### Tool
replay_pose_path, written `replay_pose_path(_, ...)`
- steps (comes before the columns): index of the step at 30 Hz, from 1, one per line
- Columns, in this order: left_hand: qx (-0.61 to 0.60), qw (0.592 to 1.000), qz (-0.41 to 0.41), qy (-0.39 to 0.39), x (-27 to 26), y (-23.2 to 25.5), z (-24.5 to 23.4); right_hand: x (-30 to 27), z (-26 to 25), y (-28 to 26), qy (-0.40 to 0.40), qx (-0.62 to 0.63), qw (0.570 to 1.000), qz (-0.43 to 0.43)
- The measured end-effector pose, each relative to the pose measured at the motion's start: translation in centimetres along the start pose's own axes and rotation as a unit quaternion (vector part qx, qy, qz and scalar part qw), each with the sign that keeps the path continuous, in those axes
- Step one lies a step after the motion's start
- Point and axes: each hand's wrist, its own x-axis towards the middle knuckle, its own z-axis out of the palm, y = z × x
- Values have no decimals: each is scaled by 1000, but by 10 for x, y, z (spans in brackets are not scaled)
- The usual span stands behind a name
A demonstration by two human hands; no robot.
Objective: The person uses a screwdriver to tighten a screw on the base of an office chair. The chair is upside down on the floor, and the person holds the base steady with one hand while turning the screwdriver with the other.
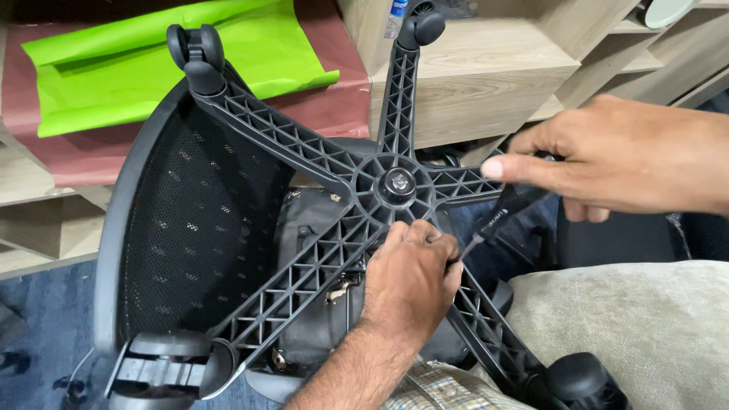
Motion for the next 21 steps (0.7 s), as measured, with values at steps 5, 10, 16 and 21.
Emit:
replay_pose_path(5, 11, 1000, 14, 6, 0, -1, 0, -13, -6, 2, 3, -71, 983, -167)
replay_pose_path(10, 19, 1000, 5, -17, -1, -1, 0, -10, -4, -3, -9, -23, 999, -40)
replay_pose_path(16, 12, 1000, 6, 1, -2, 0, 0, -17, -3, -3, 49, -69, 966, -246)
replay_pose_path(21, 20, 999, -9, -30, -2, 2, -1, -13, 0, -5, -1, -76, 997, -24)
